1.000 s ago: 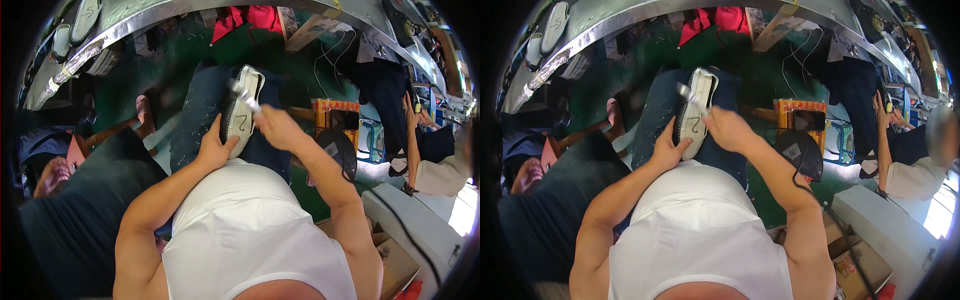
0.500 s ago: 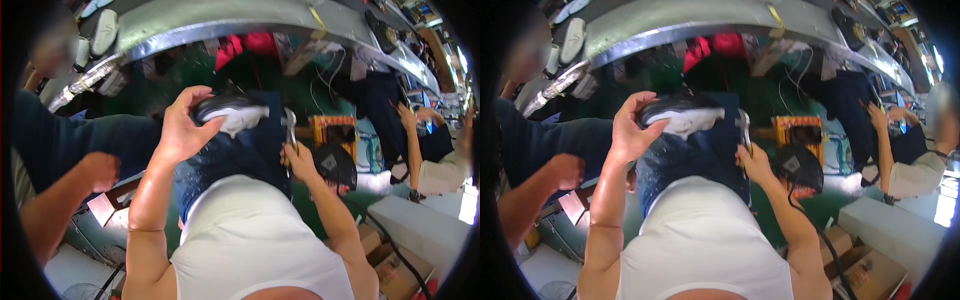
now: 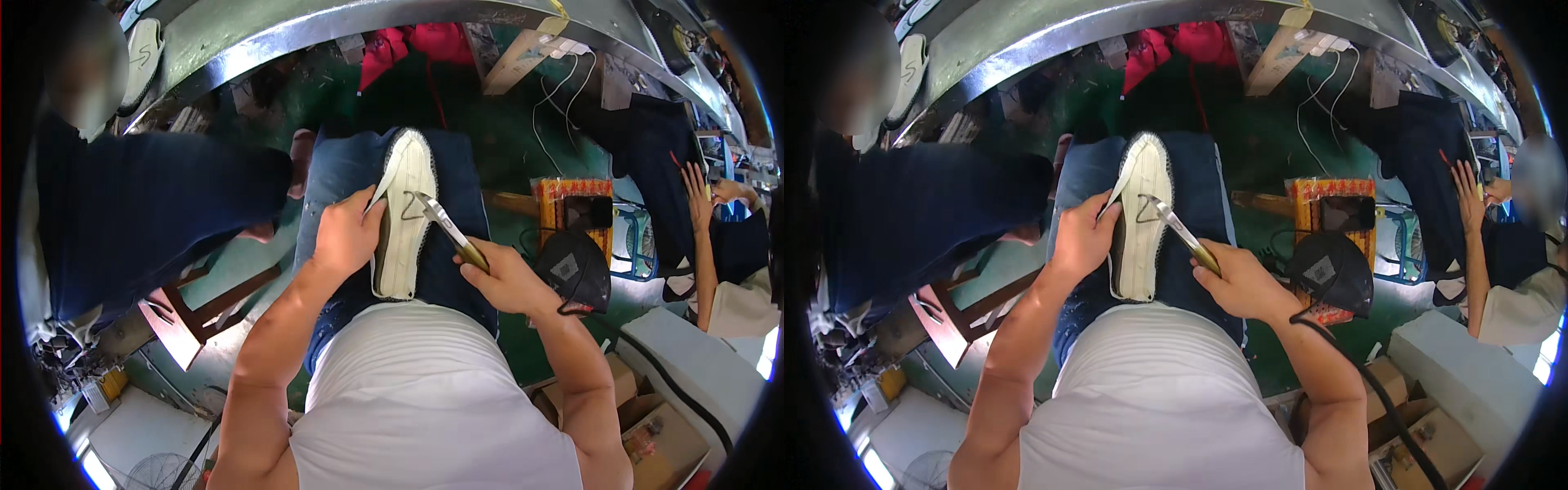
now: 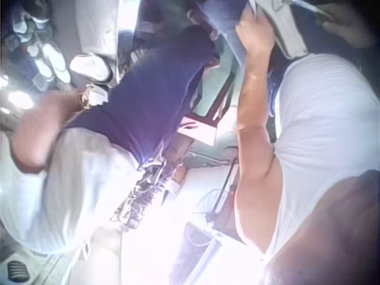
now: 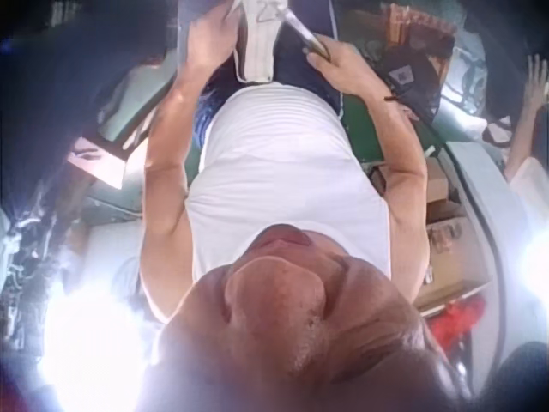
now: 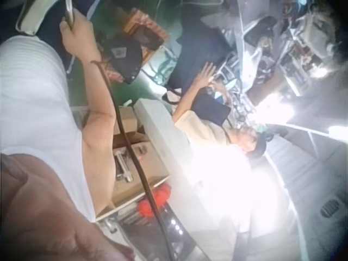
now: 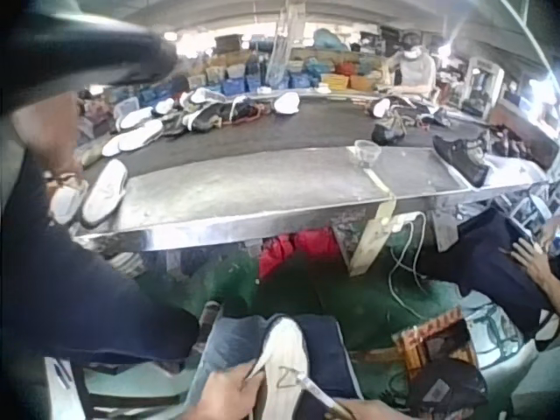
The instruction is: The recorder is assembling and finishing shoes at a factory workstation, using pliers to pull material and tying laces.
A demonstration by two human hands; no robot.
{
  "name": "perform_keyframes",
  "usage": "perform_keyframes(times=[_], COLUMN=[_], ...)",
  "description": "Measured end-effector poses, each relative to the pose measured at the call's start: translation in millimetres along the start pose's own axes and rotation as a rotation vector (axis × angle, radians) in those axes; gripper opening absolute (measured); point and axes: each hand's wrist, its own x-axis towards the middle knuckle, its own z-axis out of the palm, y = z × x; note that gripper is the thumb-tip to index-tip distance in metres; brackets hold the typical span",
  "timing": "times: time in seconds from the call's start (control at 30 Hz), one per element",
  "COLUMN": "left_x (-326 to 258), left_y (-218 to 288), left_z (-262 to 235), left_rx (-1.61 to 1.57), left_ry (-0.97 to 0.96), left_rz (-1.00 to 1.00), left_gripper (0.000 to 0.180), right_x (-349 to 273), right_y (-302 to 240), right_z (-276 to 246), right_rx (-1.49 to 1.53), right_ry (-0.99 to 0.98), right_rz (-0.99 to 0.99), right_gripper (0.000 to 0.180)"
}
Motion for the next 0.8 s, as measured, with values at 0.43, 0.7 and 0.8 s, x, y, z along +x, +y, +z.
perform_keyframes(times=[0.43, 0.7, 0.8], left_x=[-15.2, 12.8, 0.3], left_y=[22.6, -28.9, -51.3], left_z=[19.2, 55.1, 62.2], left_rx=[0.335, -0.827, -1.325], left_ry=[0.250, -0.137, -0.224], left_rz=[0.295, -0.457, -0.454], left_gripper=[0.021, 0.055, 0.058], right_x=[35.6, 58.9, 47.3], right_y=[-65.4, -83.4, -53.5], right_z=[-42.8, -41.2, -23.0], right_rx=[0.022, -0.801, -0.715], right_ry=[-0.408, -0.362, -0.209], right_rz=[0.391, 0.106, 0.038], right_gripper=[0.023, 0.030, 0.027])
